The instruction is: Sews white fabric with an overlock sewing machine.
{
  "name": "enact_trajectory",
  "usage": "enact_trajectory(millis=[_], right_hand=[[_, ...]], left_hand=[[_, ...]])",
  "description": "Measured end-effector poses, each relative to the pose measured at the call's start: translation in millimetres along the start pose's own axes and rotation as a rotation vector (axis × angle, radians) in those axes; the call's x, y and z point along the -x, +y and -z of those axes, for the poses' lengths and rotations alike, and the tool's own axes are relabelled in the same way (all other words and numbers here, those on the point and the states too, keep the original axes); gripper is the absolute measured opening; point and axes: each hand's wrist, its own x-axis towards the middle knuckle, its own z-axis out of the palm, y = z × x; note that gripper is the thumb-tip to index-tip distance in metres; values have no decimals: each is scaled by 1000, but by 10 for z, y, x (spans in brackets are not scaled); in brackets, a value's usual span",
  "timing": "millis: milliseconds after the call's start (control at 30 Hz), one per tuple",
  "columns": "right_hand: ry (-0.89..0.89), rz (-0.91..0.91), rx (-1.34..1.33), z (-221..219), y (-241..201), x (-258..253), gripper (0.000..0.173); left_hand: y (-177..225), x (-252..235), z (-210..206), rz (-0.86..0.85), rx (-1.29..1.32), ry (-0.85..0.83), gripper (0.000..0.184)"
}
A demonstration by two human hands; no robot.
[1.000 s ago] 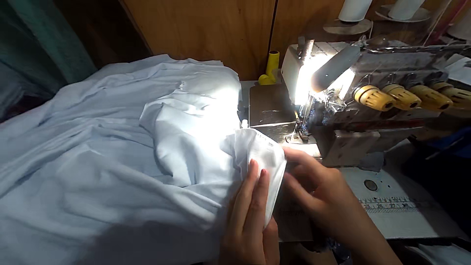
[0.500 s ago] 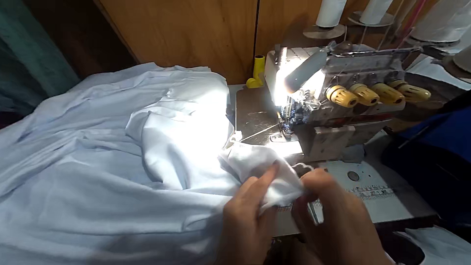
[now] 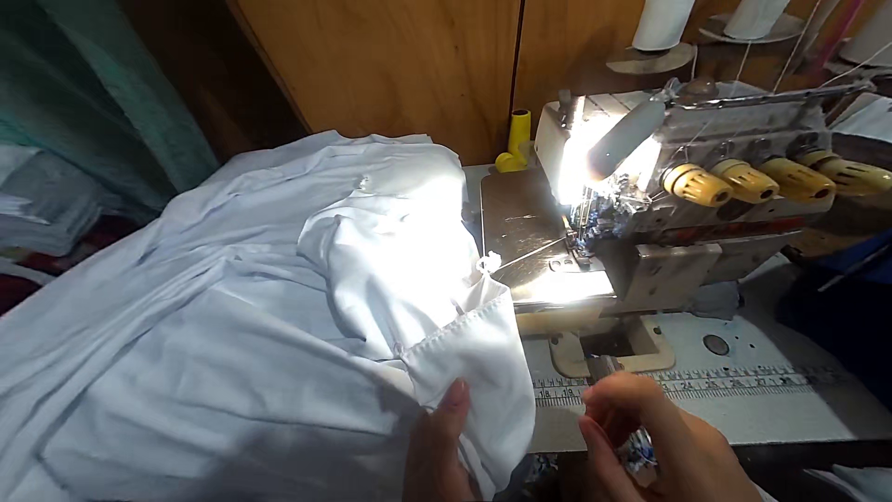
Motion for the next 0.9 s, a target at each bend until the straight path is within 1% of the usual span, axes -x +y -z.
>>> enact_trajectory(millis=[100,200,233,267,300,333,367,400,433,467,500,533,567,600,633,667,700,733,833,900], right_hand=[[-21,-4,-26,-28,-32,19,15],[8,-24,-62,-5,-46,5,17],[18,-50,-115,13,-39,-16,21],[15,-90,-203,37,-21,-49,31],[-9,-142,-308,59,16,-97,44],[-46,-194,-405,68,75,-158,58],[-77,-251,-471,57,139,-225,65],[-96,-323,-497,38,185,-293,63],[-94,-393,-494,11,217,-358,54],[-88,-434,-474,-1,236,-418,40],[-69,-442,-451,-2,247,-470,25],[-27,-426,-437,-3,250,-501,13],[19,-395,-433,2,252,-511,6],[54,-343,-446,15,261,-504,6],[70,-284,-472,33,279,-483,9],[76,-224,-512,47,301,-451,10],[63,-169,-555,57,328,-414,7],[32,-133,-594,63,357,-378,5],[-78,-93,-580,36,400,-328,19],[-22,-123,-513,-10,357,-356,22]], left_hand=[[2,13,-3,-9,21,-13,40],[18,40,4,-19,-1,-28,38],[13,54,20,-38,-38,-51,37],[-12,68,53,-84,-120,-103,33],[-63,69,107,-181,-260,-204,25],[-128,28,171,-327,-426,-369,21],[-181,-65,175,-497,-603,-534,27],[-222,-134,138,-644,-750,-642,29],[-242,-171,98,-751,-889,-706,29],[-233,-188,69,-812,-1001,-732,29],[-212,-210,56,-840,-1079,-736,32],[-190,-240,59,-858,-1126,-706,42],[-169,-275,68,-856,-1130,-652,54],[-155,-321,78,-840,-1114,-578,64],[-164,-374,77,-831,-1111,-478,68],[-195,-423,61,-833,-1124,-375,65],[-246,-467,27,-848,-1152,-283,58],[-301,-500,-12,-865,-1195,-223,53],[-387,-530,-103,-906,-1237,-172,46],[-375,-533,-145,-916,-1193,-167,41]])
